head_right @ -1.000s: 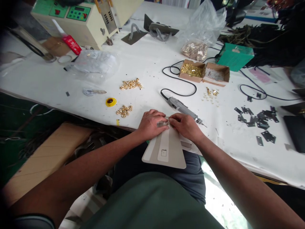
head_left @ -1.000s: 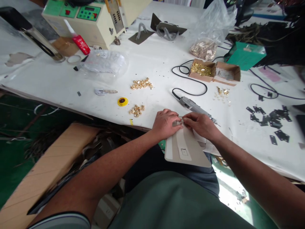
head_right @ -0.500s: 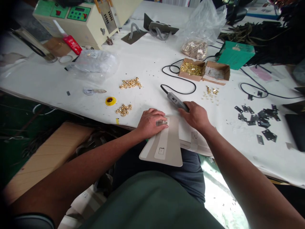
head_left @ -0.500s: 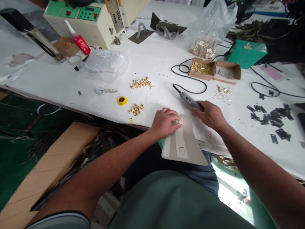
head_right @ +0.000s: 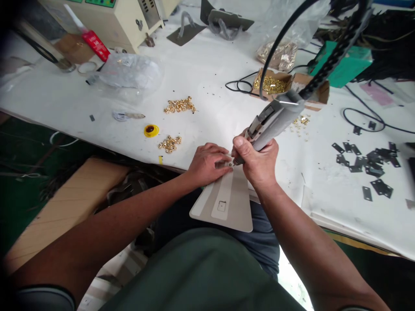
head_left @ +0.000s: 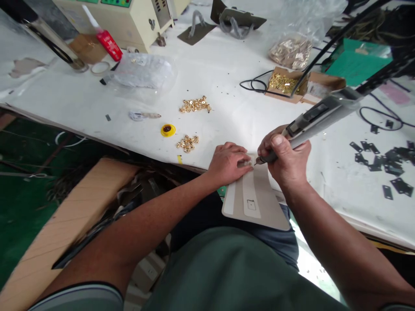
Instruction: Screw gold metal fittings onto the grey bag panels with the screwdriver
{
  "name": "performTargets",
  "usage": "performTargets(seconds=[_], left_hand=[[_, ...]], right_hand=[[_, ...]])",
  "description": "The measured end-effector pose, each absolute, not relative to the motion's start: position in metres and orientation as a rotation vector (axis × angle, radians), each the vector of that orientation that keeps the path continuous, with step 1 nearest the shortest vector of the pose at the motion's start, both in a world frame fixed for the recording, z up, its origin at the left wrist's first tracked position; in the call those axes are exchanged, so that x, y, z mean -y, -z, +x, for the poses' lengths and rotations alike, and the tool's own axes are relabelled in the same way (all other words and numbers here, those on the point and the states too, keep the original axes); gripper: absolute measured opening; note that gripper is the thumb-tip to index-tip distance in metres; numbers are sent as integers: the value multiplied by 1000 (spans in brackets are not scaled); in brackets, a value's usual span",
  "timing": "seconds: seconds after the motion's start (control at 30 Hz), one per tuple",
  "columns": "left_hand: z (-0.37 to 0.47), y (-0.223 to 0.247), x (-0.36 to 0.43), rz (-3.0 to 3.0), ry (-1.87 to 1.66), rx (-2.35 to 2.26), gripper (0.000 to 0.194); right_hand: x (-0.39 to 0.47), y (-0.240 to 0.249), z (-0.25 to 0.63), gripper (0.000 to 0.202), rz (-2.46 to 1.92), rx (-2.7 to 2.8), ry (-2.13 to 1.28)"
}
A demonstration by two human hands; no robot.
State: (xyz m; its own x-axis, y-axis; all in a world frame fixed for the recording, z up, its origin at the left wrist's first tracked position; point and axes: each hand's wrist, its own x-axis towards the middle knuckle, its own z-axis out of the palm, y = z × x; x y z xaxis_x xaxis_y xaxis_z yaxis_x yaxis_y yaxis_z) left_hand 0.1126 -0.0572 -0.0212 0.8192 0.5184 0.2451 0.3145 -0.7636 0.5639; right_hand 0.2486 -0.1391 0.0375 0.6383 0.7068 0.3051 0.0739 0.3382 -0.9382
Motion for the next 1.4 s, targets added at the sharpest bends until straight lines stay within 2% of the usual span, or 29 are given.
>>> performTargets(seconds=[0.4,1.4], left_hand=[[112,18,57,2482,-495,-619,23],[115,20,60,2517,-479,-647,22]], right_hand=[[134,-27,245,60,-1392,855,-409],[135,-20,251,43,-1393,1129,-548]])
